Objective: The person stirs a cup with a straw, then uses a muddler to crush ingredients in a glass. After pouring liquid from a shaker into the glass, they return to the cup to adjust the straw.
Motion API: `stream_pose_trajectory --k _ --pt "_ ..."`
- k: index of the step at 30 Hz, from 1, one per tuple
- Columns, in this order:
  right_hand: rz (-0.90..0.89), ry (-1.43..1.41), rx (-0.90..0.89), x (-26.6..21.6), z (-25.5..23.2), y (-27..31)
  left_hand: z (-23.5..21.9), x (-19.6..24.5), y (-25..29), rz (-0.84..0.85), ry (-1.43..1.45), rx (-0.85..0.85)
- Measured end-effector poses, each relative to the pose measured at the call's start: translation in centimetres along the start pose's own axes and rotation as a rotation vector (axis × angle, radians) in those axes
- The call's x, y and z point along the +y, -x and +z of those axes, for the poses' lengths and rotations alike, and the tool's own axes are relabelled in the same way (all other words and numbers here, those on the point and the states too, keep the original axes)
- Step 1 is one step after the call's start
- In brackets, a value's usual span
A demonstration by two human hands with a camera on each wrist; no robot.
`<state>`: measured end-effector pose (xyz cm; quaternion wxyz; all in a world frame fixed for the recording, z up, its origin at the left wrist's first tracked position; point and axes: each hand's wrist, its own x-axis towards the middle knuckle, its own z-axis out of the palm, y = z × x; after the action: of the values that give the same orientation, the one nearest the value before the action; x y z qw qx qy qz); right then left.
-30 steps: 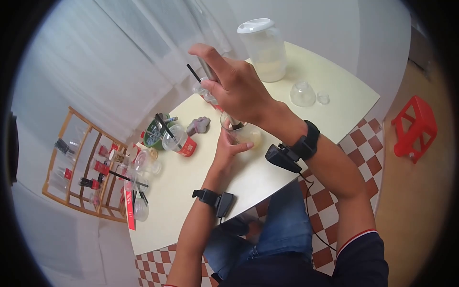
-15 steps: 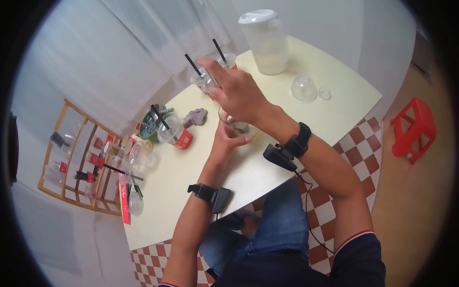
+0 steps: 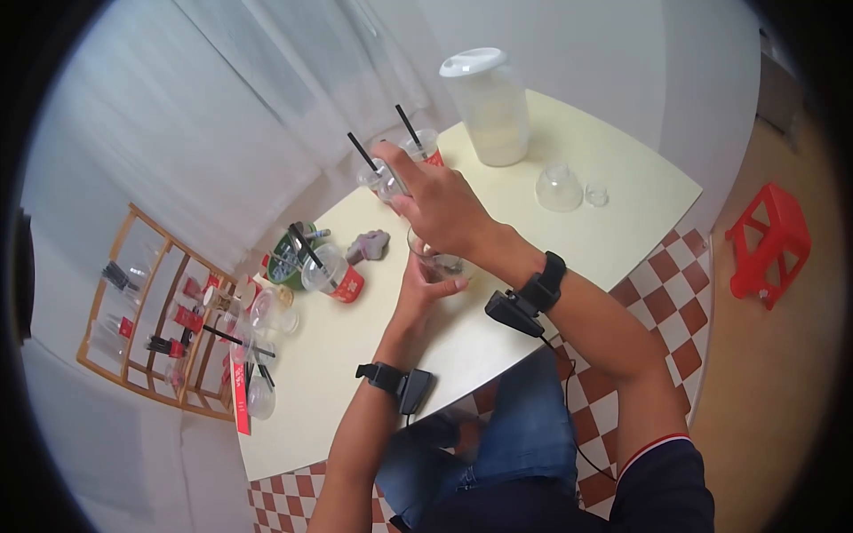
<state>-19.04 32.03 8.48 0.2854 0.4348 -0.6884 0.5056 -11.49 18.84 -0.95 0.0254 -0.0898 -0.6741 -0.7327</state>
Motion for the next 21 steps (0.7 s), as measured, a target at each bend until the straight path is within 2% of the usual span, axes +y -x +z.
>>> stream_pose_trajectory --k 5,8,11,18,21 --pt "0.052 -0.058 0.037 -2.4 -2.9 -1.2 0.5 0.2 0.1 0.052 0.022 -0.003" --pt "-0.048 -0.074 0.080 -3.1 -3.4 -1.6 0.4 -0.1 0.1 0.097 -0.018 0.002" --pt "-0.028 -0.039 0.025 -3.7 -3.7 -1.6 0.6 0.4 0.1 0.114 -0.040 0.002" --pt "-0.033 -0.017 0.012 -1.5 -1.0 -0.2 0.5 0.6 0.3 0.038 -0.009 -0.011" --pt "-0.056 0.005 0.018 0.0 -0.1 0.2 0.2 0.0 -0.1 0.055 0.039 -0.026"
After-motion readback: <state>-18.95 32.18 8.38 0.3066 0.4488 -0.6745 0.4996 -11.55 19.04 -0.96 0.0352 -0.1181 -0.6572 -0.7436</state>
